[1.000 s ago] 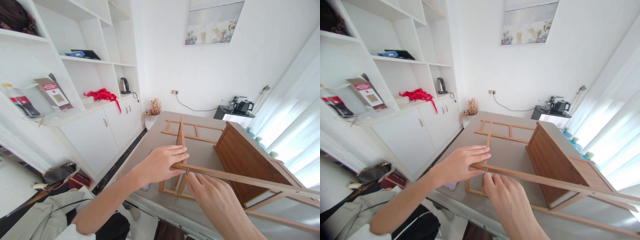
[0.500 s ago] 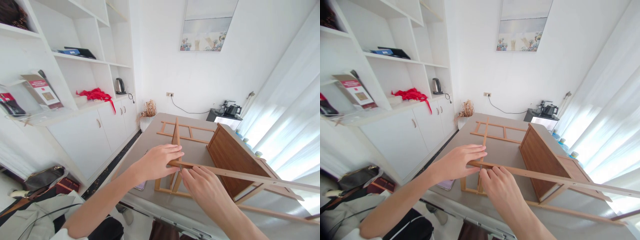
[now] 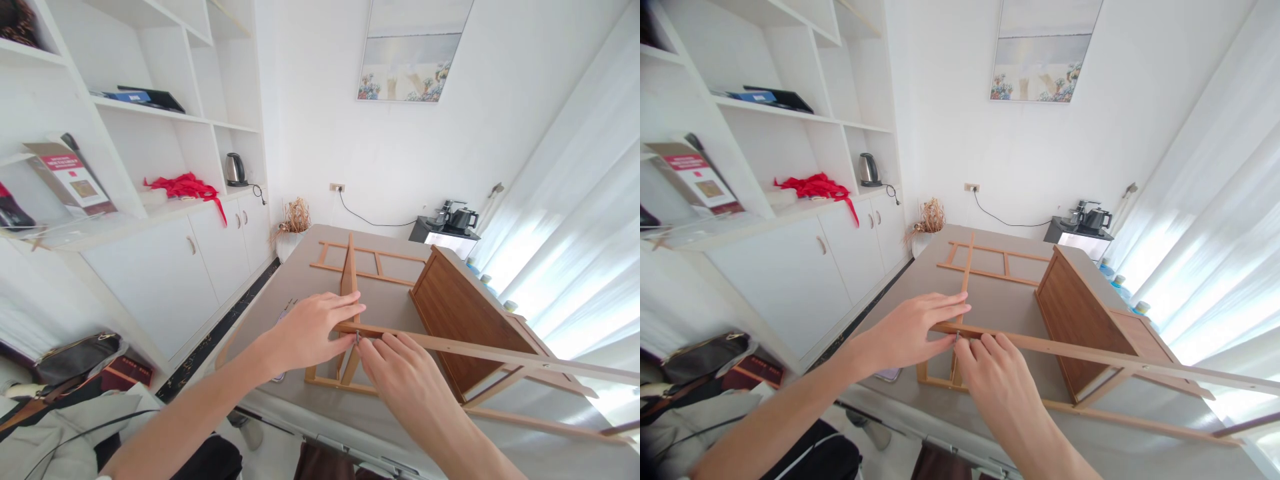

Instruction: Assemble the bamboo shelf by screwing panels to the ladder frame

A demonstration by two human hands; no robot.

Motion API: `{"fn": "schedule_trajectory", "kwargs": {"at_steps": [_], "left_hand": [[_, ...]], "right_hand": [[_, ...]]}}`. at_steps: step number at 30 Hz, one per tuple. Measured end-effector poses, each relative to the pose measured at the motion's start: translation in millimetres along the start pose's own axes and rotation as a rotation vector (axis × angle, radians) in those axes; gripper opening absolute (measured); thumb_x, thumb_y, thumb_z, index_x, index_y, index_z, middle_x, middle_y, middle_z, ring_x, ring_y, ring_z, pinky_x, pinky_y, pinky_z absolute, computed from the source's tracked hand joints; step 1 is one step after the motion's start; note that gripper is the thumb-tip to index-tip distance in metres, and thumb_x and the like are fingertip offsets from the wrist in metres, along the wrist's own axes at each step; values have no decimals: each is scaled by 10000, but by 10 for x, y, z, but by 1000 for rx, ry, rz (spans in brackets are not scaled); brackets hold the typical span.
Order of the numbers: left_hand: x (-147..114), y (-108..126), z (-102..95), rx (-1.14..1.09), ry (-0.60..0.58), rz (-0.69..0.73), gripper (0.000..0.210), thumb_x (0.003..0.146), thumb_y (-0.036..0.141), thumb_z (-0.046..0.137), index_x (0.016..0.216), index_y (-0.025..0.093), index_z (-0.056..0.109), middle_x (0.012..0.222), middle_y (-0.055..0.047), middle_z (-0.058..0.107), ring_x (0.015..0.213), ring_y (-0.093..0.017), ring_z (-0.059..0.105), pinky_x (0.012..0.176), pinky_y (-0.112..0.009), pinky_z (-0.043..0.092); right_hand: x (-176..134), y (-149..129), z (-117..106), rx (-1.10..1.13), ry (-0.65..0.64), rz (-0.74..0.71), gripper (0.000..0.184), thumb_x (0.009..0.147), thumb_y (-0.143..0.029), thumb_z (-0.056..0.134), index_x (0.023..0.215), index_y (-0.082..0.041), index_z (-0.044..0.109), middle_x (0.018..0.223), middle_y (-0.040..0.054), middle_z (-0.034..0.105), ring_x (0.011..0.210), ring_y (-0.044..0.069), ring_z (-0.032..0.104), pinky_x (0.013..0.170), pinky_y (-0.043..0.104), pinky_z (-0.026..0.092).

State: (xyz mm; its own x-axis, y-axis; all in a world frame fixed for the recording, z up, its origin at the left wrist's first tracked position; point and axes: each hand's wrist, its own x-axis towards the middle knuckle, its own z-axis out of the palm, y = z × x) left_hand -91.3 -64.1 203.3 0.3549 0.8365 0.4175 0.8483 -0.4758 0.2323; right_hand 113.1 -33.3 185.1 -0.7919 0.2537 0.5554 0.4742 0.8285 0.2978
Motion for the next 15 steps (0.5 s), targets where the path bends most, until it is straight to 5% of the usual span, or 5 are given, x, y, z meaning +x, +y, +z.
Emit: {"fn": "schedule_trajectory", "kwargs": {"at_steps": [5,9,15], "left_hand": [[-30,18,45,-8,-27,-94,446,943,389,506,1381,304,521,1512,9,430,897,-170,720,893,-341,545],[-42,14,45,-19,-57,-126,431,944,422,494,1365,338,531,1525,29,410,547,-79,652,820,-347,558],[-40,11,51,4,-24,-125,437,924,413,532,1356,346,540,1512,58,427,902,-175,721,833,-330,556]], "right_hand": [[-18,-21,16,4,18,12,251,908,-25,424,730,-196,467,609,-14,455,559,156,384,602,322,210],[-32,-33,37,21,41,32,262,913,-30,411,718,-200,452,599,-17,435,551,155,365,585,324,187],[-20,-42,77,17,96,27,246,915,-53,449,720,-203,457,593,-21,427,568,162,378,597,323,202]]}}
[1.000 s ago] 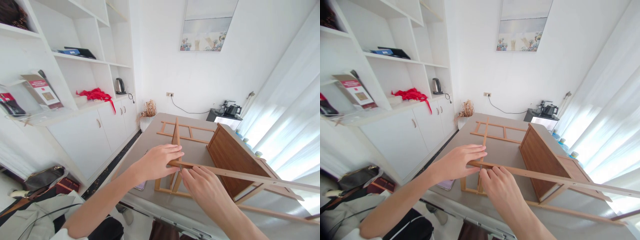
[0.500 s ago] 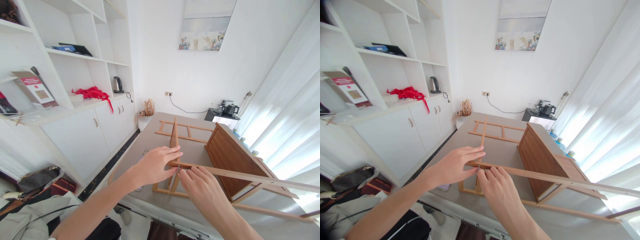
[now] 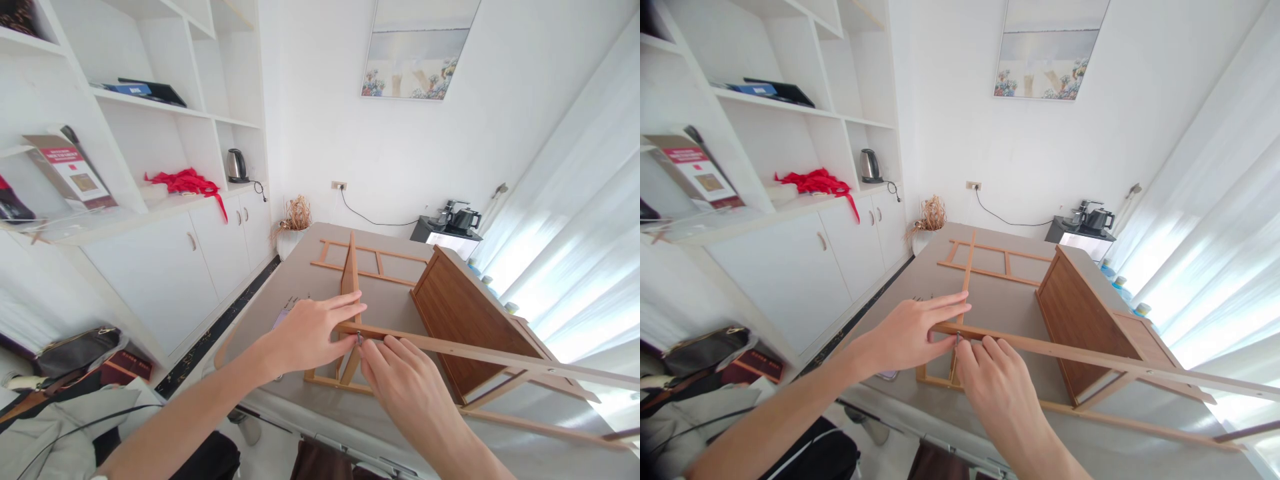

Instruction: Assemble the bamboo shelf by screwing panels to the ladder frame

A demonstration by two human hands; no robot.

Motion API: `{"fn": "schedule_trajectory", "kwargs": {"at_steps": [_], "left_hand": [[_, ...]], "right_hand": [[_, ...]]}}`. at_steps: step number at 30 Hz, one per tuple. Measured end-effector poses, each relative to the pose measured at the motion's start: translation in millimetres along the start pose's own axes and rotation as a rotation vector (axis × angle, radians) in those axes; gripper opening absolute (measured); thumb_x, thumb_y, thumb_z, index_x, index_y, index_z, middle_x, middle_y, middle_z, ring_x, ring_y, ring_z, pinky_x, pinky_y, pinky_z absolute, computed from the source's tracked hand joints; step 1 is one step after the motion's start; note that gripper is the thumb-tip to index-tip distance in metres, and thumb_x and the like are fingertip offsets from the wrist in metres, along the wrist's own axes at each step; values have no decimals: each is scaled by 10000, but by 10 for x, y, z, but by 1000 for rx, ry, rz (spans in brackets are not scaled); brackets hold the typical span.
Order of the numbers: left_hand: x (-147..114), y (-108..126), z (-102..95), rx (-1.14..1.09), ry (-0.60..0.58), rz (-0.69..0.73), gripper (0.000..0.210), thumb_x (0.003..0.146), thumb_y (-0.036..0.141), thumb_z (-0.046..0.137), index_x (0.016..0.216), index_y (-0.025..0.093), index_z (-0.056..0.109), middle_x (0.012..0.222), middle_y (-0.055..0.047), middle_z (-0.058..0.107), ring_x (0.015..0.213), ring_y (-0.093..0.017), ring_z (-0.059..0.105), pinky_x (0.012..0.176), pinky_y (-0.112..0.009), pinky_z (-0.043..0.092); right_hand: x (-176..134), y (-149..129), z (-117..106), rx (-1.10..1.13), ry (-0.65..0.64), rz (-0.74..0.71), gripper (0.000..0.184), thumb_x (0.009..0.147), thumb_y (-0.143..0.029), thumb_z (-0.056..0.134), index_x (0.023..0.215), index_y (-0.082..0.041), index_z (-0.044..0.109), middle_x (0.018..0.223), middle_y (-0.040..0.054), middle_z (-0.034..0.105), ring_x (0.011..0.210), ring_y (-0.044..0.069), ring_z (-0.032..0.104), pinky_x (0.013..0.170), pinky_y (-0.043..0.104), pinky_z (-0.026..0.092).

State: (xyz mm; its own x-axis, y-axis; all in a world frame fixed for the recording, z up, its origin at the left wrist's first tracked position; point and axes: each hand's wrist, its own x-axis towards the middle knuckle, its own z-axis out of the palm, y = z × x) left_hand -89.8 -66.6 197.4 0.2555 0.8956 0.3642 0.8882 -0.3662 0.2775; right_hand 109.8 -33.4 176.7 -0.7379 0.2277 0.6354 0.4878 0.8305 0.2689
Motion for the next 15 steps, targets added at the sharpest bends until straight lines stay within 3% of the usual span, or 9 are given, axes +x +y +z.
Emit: {"fn": "schedule_trajectory", "kwargs": {"at_steps": [4,15], "left_hand": [[15,1,4,-5,2,2,440,919,395,543,1355,337,542,1509,56,428,1036,-202,694,859,-331,557],[20,-22,29,-17,5,6,445,918,397,549,1360,347,539,1511,69,421,1060,-201,688,846,-317,574]], "right_hand": [[3,-13,24,-3,11,6,243,925,-64,449,725,-201,468,586,-22,429,573,162,390,605,326,213],[-39,-5,57,17,-12,12,231,917,-48,451,741,-196,475,612,-20,433,583,163,385,599,322,212]]}}
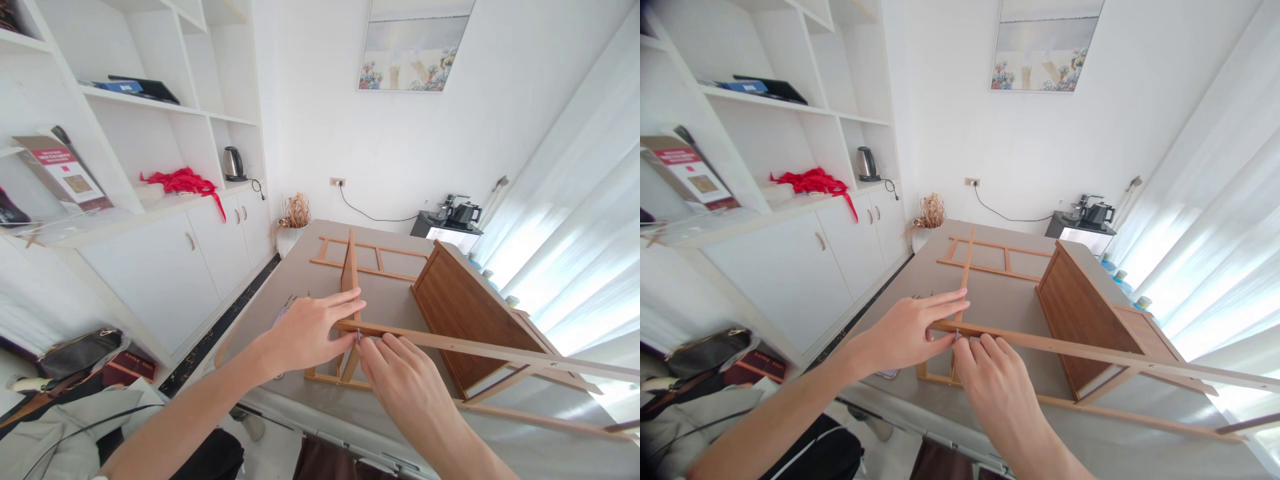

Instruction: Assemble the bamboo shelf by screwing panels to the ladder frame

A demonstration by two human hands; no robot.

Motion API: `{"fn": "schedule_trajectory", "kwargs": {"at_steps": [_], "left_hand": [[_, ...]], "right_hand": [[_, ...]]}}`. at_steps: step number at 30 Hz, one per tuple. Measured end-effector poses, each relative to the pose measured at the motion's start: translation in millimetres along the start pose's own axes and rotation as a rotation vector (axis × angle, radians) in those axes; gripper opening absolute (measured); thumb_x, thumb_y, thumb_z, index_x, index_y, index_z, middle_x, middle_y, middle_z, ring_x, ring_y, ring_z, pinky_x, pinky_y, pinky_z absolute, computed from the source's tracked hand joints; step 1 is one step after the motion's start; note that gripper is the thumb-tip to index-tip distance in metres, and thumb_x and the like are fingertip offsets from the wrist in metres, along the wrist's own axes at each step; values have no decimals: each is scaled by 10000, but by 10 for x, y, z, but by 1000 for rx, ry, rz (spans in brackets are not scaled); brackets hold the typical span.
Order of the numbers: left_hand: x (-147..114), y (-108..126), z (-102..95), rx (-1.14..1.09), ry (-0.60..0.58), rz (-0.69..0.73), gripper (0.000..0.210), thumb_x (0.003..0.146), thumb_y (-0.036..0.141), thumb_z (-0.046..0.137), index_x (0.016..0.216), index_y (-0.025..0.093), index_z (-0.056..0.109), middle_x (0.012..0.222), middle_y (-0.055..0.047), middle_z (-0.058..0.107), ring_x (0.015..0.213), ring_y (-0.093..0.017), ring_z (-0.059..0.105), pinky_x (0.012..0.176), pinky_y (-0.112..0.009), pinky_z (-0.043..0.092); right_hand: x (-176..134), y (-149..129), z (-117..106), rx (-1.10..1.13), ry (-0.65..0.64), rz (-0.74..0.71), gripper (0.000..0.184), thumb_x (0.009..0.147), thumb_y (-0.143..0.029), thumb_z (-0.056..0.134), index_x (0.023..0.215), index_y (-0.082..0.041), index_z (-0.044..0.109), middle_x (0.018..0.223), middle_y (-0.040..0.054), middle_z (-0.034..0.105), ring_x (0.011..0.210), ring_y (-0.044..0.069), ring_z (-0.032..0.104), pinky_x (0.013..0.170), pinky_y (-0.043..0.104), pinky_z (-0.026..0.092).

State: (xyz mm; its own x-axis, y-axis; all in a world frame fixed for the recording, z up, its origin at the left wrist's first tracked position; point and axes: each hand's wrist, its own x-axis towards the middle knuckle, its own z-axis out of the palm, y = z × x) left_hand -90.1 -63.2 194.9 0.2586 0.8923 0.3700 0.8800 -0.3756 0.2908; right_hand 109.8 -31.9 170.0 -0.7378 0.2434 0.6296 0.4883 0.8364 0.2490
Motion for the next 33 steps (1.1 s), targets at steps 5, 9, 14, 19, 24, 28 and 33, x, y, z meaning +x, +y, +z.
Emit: {"fn": "schedule_trajectory", "kwargs": {"at_steps": [5,9,14,19,24,28,33], "left_hand": [[-2,12,-11,-2,-8,-5,448,919,392,547,1365,349,534,1510,71,422,1071,-200,683,842,-309,575],[-1,19,-21,-3,-13,-4,447,918,390,544,1363,346,537,1513,78,415,1081,-204,679,839,-312,573],[6,27,-40,-16,-23,-15,441,921,389,537,1359,339,544,1515,66,416,1029,-194,696,822,-304,569],[5,34,-56,-12,-63,-34,455,933,422,526,1381,349,524,1509,24,435,669,-125,699,828,-333,560],[2,22,-58,-23,-64,-20,463,944,427,523,1401,355,499,1506,4,440,526,-83,616,806,-325,558],[9,19,-62,-53,-74,-26,468,940,423,531,1402,355,500,1494,-18,458,534,-89,617,780,-323,566],[9,3,-44,-49,-69,-32,473,942,431,538,1408,371,487,1497,-18,455,540,-87,615,789,-322,565]], "right_hand": [[21,-12,10,14,24,-2,240,929,-48,441,740,-191,478,609,-20,435,575,160,378,586,327,197],[22,-28,21,24,62,17,243,945,-70,447,737,-193,478,596,-22,436,569,157,380,584,324,201],[-15,-51,54,59,84,92,243,963,-108,446,740,-202,460,577,-40,414,525,140,348,566,311,199],[-14,-84,32,25,68,107,226,948,-89,432,755,-204,457,581,-40,434,518,143,362,564,310,192],[28,-115,-63,-91,14,77,257,876,-5,412,717,-205,448,563,-20,430,517,161,373,573,322,180],[53,-114,-83,-93,-10,66,262,836,23,409,711,-203,451,557,-18,431,518,159,387,574,319,189],[37,-102,-17,-28,59,123,268,919,-85,446,683,-211,428,522,-44,394,483,140,358,554,312,182]]}}
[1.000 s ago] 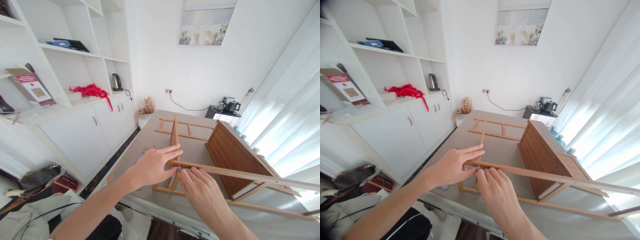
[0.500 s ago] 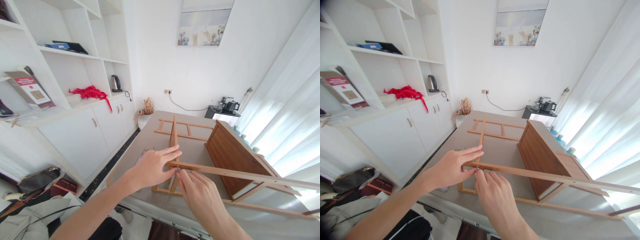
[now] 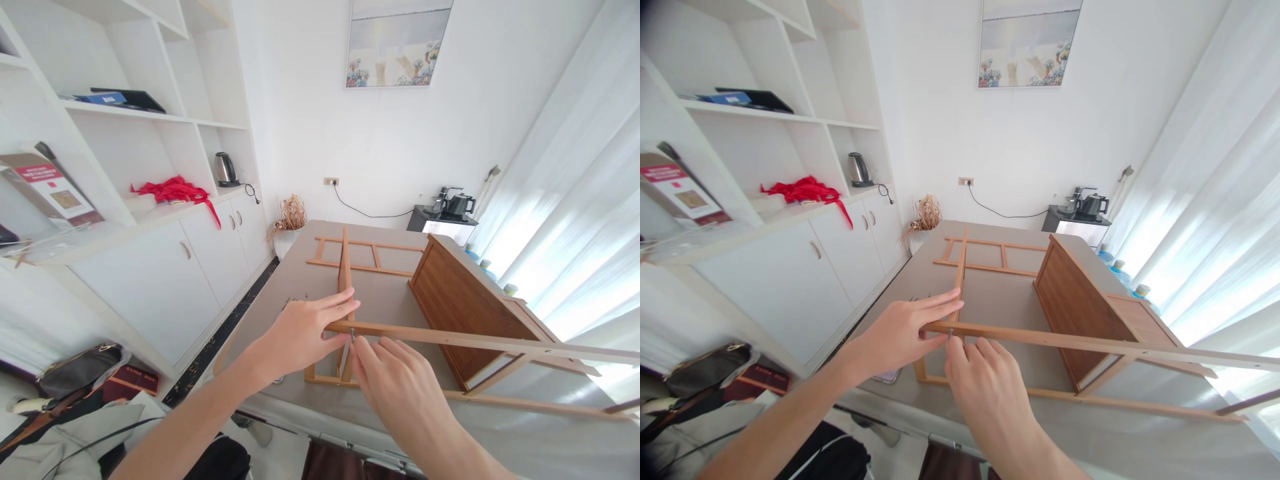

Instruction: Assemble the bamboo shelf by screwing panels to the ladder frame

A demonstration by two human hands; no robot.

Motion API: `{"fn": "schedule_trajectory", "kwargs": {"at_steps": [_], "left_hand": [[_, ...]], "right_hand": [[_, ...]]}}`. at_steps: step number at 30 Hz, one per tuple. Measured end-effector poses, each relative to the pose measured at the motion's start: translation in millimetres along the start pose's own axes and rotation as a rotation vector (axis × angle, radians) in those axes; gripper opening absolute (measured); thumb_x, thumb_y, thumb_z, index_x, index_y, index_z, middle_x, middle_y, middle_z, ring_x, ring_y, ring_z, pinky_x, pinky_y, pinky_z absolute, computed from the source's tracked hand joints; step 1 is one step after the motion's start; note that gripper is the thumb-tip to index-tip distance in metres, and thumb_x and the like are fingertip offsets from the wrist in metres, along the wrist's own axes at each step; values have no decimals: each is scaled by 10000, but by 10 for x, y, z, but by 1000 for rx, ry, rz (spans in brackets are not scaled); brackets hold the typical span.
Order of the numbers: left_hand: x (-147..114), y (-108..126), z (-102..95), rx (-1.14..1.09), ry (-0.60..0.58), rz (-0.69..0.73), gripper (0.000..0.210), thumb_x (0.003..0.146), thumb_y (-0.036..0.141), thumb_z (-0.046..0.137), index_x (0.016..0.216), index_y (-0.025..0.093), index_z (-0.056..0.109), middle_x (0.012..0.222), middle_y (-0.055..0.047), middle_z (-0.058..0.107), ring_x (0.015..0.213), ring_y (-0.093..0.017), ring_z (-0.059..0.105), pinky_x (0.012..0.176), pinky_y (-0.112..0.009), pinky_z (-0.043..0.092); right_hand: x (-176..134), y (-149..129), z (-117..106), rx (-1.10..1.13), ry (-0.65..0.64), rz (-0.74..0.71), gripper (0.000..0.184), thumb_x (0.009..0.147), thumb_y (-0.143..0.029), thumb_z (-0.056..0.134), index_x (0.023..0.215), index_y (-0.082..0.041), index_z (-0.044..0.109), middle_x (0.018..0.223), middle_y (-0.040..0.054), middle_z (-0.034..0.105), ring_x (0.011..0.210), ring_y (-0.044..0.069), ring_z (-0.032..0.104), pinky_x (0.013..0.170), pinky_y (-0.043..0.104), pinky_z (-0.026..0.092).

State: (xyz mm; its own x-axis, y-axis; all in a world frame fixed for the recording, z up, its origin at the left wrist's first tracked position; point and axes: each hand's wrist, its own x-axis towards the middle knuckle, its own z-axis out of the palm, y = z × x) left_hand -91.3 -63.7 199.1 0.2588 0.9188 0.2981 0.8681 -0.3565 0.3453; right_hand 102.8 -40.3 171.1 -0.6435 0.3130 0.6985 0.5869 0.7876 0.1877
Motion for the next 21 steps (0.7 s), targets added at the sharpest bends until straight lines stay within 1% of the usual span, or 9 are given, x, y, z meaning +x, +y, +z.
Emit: {"fn": "schedule_trajectory", "kwargs": {"at_steps": [2,5,9,12,15,17,21], "left_hand": [[-1,-9,3,9,-5,5,474,944,446,538,1409,374,483,1503,-13,447,551,-87,621,798,-321,563],[-2,-20,0,16,-11,15,482,945,446,544,1417,380,470,1512,-4,431,599,-98,655,820,-321,559],[-2,-37,17,31,8,28,492,940,396,567,1421,379,463,1516,7,420,770,-143,718,879,-328,548],[2,-52,52,35,28,29,508,935,277,565,1420,387,463,1510,34,424,934,-175,719,888,-319,553],[9,-59,82,22,54,28,565,902,150,540,1414,380,473,1500,61,433,1085,-186,677,922,-305,547],[12,-57,91,18,63,32,587,884,122,535,1414,368,479,1496,64,439,1126,-188,659,948,-307,541],[5,-51,91,22,65,32,593,873,111,525,1403,376,493,1492,63,444,1104,-188,671,919,-308,560]], "right_hand": [[-22,0,27,38,3,40,266,941,-117,439,693,-212,437,517,-48,396,473,135,349,547,306,183],[-46,-5,49,64,10,61,275,955,-126,423,695,-212,444,515,-49,408,463,131,344,542,304,182],[-37,-26,57,49,46,49,303,964,-130,422,673,-210,446,498,-52,406,445,124,331,540,305,190],[-26,-63,76,66,56,79,334,978,-147,406,651,-212,428,471,-57,400,422,116,319,522,296,198],[-38,-102,109,141,14,164,339,996,-182,371,662,-215,422,456,-64,400,407,109,326,487,277,200],[-55,-117,132,195,-8,218,332,1004,-216,362,677,-218,423,463,-64,410,411,107,344,471,263,207],[-91,-131,180,316,-54,278,302,1007,-248,372,710,-221,420,504,-60,458,425,99,383,466,238,242]]}}
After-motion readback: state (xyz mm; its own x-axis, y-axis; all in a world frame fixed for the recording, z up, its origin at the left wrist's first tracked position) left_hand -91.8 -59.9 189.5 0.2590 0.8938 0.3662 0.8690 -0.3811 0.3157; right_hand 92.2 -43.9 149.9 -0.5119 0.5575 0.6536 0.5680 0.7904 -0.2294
